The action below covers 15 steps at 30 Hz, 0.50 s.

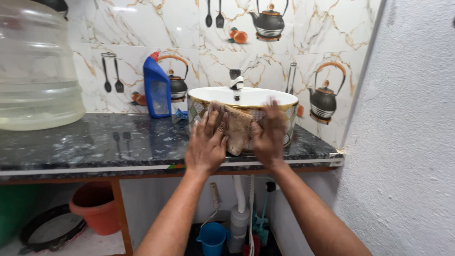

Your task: The person washes their hands under running water in a bathroom sink, rubbing them together and rinsing thoroughly. They then dry their hands with a cloth and wipe the sink basin and surrounding countertop.

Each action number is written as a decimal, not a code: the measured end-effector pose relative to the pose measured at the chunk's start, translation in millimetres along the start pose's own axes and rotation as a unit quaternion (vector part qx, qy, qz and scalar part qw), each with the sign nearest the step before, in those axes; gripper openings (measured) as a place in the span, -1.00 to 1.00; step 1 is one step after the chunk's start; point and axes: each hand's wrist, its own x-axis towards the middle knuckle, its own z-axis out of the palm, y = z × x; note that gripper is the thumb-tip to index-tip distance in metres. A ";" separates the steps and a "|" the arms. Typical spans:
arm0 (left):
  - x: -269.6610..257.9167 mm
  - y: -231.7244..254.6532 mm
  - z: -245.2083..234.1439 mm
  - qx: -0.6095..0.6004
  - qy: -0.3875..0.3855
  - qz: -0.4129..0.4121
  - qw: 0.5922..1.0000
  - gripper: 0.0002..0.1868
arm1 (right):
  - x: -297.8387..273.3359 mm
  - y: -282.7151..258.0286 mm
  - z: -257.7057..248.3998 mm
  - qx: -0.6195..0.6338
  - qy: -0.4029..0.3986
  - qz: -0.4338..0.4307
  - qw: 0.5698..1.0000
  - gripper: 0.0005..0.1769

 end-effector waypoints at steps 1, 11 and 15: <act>-2.1 2.7 6.4 -0.010 -0.018 -0.043 0.999 -0.20 | -0.3 7.0 -1.5 -0.041 -0.009 0.058 0.997 -0.19; 60.2 -60.5 54.0 -0.452 -0.165 -0.466 0.743 0.08 | -4.1 11.1 11.7 -0.112 -0.031 0.151 0.982 -0.16; 65.7 -61.1 64.6 -0.413 -0.152 -0.510 0.739 0.05 | -5.3 11.1 11.0 -0.124 -0.023 0.145 0.981 -0.16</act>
